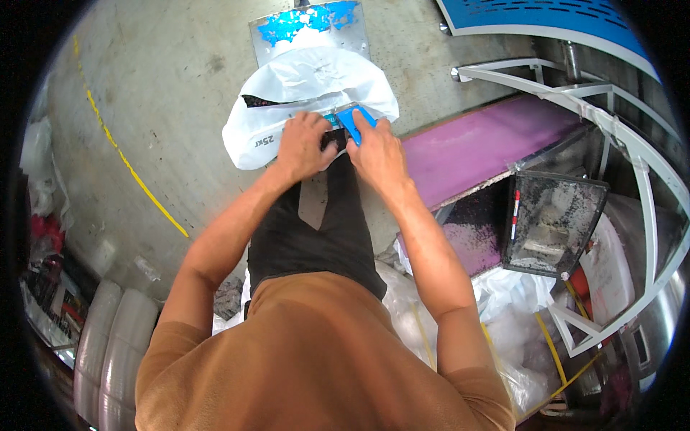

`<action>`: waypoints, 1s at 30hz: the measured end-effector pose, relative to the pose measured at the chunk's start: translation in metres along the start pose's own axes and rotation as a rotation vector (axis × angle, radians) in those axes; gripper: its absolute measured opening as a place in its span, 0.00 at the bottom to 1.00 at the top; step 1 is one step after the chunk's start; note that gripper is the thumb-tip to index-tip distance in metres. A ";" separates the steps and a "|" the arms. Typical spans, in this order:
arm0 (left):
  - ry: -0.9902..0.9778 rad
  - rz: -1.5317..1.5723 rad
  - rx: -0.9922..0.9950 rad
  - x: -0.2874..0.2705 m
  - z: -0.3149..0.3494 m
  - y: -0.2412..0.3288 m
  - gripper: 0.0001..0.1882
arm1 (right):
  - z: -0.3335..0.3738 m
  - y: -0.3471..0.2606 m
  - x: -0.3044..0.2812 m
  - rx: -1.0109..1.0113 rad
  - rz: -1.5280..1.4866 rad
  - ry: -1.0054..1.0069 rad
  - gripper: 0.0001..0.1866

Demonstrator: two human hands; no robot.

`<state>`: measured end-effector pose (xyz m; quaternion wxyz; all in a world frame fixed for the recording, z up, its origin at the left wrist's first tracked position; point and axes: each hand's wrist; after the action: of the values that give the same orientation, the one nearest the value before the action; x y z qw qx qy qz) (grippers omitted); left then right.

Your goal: The person scoops dark granules from a hopper into a white bag, weighs it on a digital scale, folds the top, and seals it with a tape dispenser. The person then marks the sealed bag with a red marker.

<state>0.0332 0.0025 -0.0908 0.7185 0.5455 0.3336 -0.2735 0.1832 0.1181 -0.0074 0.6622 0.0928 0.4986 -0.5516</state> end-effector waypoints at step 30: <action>-0.225 -0.357 0.047 0.009 -0.042 -0.029 0.75 | -0.014 -0.011 -0.009 0.001 -0.019 0.006 0.30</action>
<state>0.0094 0.0358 -0.1232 0.6786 0.4604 0.3360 -0.4633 0.1669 0.1292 -0.0023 0.6553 0.0903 0.5013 -0.5579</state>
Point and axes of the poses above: each hand's wrist, its own z-axis away from the middle knuckle, its own x-axis out of the palm, y = z × x, and after that the axes turned 3 degrees about -z, right-handed
